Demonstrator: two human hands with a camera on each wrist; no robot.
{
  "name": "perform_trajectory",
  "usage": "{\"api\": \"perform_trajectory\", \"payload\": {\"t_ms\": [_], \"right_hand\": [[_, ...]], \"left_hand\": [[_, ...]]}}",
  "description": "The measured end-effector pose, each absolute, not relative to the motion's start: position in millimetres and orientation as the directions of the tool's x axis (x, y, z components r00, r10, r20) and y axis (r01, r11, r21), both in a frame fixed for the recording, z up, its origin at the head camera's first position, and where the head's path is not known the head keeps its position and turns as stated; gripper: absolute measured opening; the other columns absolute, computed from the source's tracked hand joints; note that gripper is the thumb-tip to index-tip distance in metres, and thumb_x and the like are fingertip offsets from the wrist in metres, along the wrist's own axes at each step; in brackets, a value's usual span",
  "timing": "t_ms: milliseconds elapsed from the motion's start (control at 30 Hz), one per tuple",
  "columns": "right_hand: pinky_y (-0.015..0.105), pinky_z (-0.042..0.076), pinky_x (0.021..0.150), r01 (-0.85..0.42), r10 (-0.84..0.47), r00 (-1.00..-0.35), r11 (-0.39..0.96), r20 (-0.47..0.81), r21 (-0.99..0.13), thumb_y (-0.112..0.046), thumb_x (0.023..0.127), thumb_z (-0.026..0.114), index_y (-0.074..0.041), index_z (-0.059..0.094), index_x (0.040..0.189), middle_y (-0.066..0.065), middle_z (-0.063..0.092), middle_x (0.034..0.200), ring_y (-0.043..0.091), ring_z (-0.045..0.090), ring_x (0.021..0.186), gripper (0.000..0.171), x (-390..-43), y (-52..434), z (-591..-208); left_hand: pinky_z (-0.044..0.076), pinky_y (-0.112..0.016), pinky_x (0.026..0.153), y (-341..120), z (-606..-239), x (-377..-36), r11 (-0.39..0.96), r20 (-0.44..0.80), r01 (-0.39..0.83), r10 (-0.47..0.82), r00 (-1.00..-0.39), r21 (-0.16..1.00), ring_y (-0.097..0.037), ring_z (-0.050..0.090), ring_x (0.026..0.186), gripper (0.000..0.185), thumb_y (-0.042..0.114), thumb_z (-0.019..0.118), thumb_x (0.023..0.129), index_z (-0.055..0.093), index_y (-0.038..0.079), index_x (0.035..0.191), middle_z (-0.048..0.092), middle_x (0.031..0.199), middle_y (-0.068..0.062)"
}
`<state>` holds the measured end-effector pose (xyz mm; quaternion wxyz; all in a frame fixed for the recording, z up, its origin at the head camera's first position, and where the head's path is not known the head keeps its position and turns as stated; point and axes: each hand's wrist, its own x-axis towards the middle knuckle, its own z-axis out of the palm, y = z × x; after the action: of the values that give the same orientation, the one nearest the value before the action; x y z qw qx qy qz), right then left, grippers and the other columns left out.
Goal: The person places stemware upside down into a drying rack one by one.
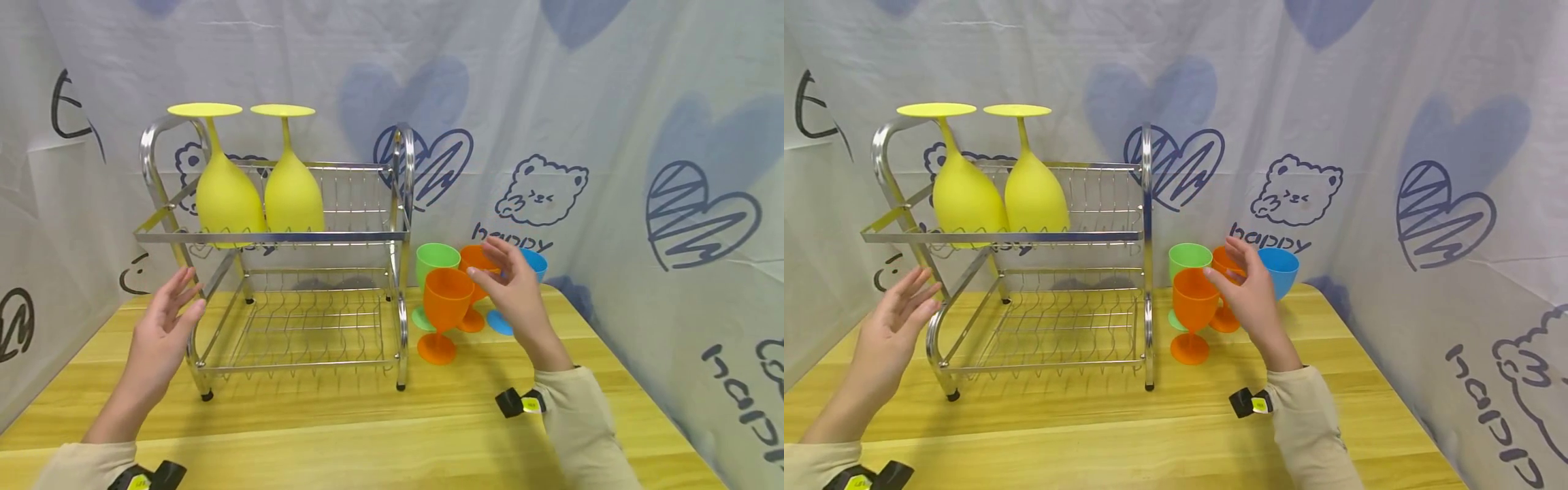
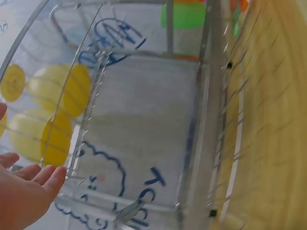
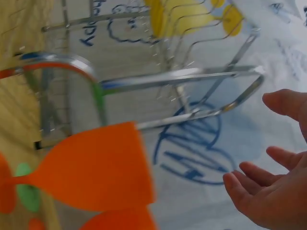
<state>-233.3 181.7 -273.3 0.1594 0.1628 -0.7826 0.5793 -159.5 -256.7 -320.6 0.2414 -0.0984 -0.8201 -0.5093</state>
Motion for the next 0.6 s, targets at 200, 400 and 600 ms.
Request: {"api": "perform_trajectory", "payload": {"t_ms": [200,400,600], "right_hand": [[0.045,0.032,0.111,-0.358,0.048,-0.921,0.281,0.386,-0.890,-0.019,0.090,0.072,0.001,0.031,0.146,0.019,0.037,0.148,0.030,0.034,0.136,0.073,-250,179,-318],[0.047,0.030,0.112,-0.313,0.074,-0.934,0.297,0.349,-0.902,-0.023,0.087,0.075,0.000,0.024,0.150,0.021,0.032,0.150,0.033,0.031,0.137,0.084,-262,173,-348],[0.046,0.027,0.113,-0.273,0.068,-0.951,0.271,0.301,-0.923,-0.019,0.084,0.077,0.001,0.015,0.152,0.024,0.027,0.151,0.036,0.028,0.138,0.094,-271,166,-367]], "left_hand": [[0.033,-0.003,0.091,-245,-339,-162,0.414,0.406,0.353,-0.043,-0.913,0.839,-0.009,0.036,0.131,0.062,0.027,0.044,0.105,0.013,0.010,0.156,0.021,0.157,-0.014],[0.032,-0.003,0.091,-237,-348,-164,0.358,0.350,0.317,-0.031,-0.936,0.878,-0.023,0.035,0.134,0.063,0.027,0.046,0.104,0.015,0.009,0.155,0.023,0.156,-0.017],[0.032,-0.003,0.092,-228,-352,-160,0.326,0.340,0.318,-0.009,-0.940,0.890,-0.036,0.031,0.134,0.064,0.023,0.050,0.103,0.016,0.006,0.155,0.024,0.155,-0.018]]}}
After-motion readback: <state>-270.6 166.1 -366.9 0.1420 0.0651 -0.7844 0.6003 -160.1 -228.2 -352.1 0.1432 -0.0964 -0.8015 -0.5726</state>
